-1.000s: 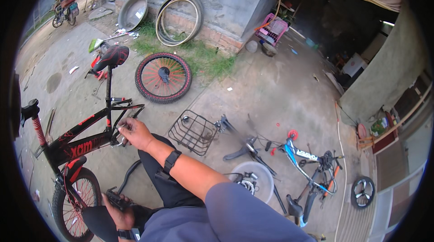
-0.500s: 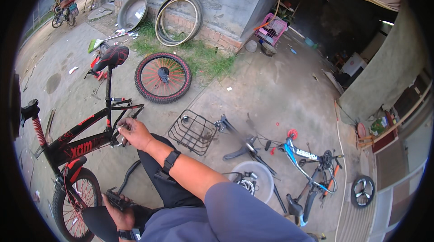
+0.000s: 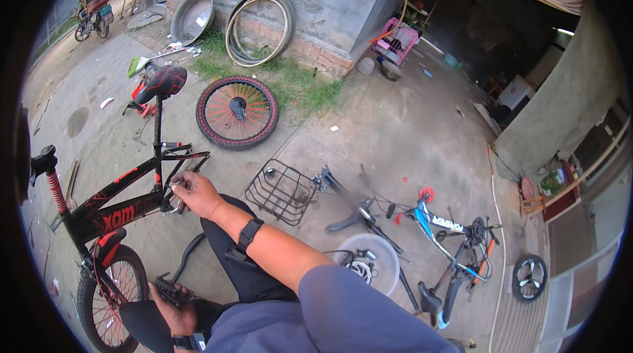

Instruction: The person assembles a mountain bike by attaching the handlebar stem and handlebars to the front fork. They insert the stem into the fork steerer tube, align the handlebars, and tighten the bolts to secure the components.

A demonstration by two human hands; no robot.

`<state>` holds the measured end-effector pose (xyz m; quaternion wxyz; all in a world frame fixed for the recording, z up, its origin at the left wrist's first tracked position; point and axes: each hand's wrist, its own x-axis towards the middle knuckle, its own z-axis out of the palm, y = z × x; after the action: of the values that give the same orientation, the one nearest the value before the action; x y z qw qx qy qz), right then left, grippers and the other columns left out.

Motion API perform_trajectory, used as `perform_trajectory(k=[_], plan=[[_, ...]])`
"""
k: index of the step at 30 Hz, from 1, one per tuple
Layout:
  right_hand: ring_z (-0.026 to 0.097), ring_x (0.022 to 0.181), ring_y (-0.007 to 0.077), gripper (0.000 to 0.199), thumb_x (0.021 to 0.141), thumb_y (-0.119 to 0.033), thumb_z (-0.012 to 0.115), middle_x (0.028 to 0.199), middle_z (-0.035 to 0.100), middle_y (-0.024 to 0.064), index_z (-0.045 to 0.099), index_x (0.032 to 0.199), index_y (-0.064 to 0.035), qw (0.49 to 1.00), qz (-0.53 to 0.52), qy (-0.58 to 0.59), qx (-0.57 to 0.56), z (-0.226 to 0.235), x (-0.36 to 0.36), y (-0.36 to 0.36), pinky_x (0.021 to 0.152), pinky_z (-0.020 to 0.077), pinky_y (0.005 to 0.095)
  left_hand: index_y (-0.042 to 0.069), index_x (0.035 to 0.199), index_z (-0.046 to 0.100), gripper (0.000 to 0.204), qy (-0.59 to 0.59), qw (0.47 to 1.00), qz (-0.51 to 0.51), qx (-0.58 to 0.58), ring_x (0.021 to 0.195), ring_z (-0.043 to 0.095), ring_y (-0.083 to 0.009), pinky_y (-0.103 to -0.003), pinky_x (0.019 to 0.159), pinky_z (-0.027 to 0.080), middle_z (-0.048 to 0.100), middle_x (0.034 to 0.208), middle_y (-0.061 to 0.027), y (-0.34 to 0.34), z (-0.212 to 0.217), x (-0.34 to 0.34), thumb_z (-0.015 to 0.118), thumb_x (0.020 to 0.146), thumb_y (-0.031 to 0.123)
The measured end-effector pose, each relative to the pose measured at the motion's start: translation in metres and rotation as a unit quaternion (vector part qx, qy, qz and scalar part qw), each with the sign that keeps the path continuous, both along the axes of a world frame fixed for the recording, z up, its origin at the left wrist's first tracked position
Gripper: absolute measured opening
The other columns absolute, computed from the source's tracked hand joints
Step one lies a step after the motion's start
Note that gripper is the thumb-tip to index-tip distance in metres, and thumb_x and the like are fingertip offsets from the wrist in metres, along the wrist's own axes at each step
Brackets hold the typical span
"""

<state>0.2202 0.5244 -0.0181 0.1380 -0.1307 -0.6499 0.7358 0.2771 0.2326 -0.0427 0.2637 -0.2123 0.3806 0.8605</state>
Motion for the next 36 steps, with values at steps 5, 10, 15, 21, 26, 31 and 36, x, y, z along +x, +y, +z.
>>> perform_trajectory(k=[5, 10, 15, 21, 26, 31, 36], plan=[[0.066, 0.066, 0.011, 0.026, 0.103, -0.016, 0.061, 0.097, 0.068, 0.0058, 0.058, 0.125, -0.0008, 1.0, 0.001, 0.002, 0.002, -0.002, 0.0, 0.001, 0.052, 0.0508, 0.0252, 0.01, 0.103, 0.059, 0.05, -0.002, 1.0, 0.012, -0.004, 0.068, 0.055, -0.0192, -0.034, 0.068, 0.046, 0.058, 0.075, -0.0055, 0.004, 0.008, 0.002, 0.058, 0.1, 0.06], [0.066, 0.066, 0.0109, 0.027, 0.104, -0.016, 0.061, 0.096, 0.068, 0.0059, 0.058, 0.125, -0.0001, 1.0, 0.001, 0.008, 0.003, -0.004, -0.001, 0.001, 0.051, 0.0506, 0.0252, 0.01, 0.102, 0.059, 0.05, -0.008, 1.0, -0.005, 0.002, 0.069, 0.055, -0.0196, -0.034, 0.068, 0.046, 0.058, 0.075, -0.0055, -0.001, -0.001, 0.0, 0.058, 0.1, 0.06], [0.066, 0.066, 0.0111, 0.028, 0.103, -0.016, 0.061, 0.097, 0.068, 0.0064, 0.058, 0.126, 0.0006, 1.0, 0.001, 0.01, 0.001, -0.004, -0.001, 0.001, 0.051, 0.0507, 0.0252, 0.01, 0.101, 0.058, 0.05, -0.011, 1.0, -0.005, -0.005, 0.068, 0.054, -0.0195, -0.034, 0.068, 0.046, 0.057, 0.075, -0.0054, -0.001, -0.002, -0.001, 0.057, 0.101, 0.06], [0.066, 0.066, 0.0111, 0.027, 0.103, -0.016, 0.061, 0.097, 0.068, 0.0065, 0.058, 0.125, 0.0003, 1.0, 0.001, 0.006, 0.004, -0.002, -0.001, 0.001, 0.052, 0.0509, 0.0254, 0.01, 0.101, 0.059, 0.05, -0.003, 1.0, -0.004, -0.001, 0.068, 0.054, -0.0192, -0.034, 0.068, 0.046, 0.057, 0.075, -0.0055, -0.003, -0.008, -0.002, 0.057, 0.101, 0.06], [0.066, 0.066, 0.0111, 0.027, 0.103, -0.016, 0.061, 0.097, 0.068, 0.0066, 0.058, 0.124, 0.0002, 1.0, 0.003, 0.004, -0.007, -0.001, -0.001, 0.002, 0.051, 0.0509, 0.0255, 0.01, 0.102, 0.059, 0.05, -0.001, 1.0, -0.008, 0.003, 0.068, 0.054, -0.0194, -0.034, 0.067, 0.045, 0.057, 0.075, -0.0058, -0.003, -0.008, -0.003, 0.057, 0.101, 0.06], [0.066, 0.066, 0.0115, 0.027, 0.103, -0.017, 0.061, 0.095, 0.067, 0.0058, 0.058, 0.124, 0.0005, 1.0, 0.003, 0.001, 0.014, 0.001, 0.001, 0.002, 0.051, 0.0508, 0.0255, 0.01, 0.101, 0.059, 0.05, -0.017, 1.0, -0.006, -0.004, 0.069, 0.054, -0.0202, -0.033, 0.068, 0.045, 0.058, 0.076, -0.0061, -0.003, -0.004, -0.001, 0.057, 0.101, 0.06], [0.067, 0.067, 0.0124, 0.029, 0.103, -0.018, 0.061, 0.1, 0.065, 0.0061, 0.057, 0.125, 0.0007, 1.0, 0.002, 0.016, 0.001, 0.0, 0.002, 0.001, 0.052, 0.0513, 0.0256, 0.01, 0.101, 0.06, 0.05, -0.007, 1.0, -0.011, -0.003, 0.07, 0.054, -0.0204, -0.033, 0.068, 0.045, 0.058, 0.076, -0.0064, -0.006, -0.005, -0.002, 0.057, 0.101, 0.06]])
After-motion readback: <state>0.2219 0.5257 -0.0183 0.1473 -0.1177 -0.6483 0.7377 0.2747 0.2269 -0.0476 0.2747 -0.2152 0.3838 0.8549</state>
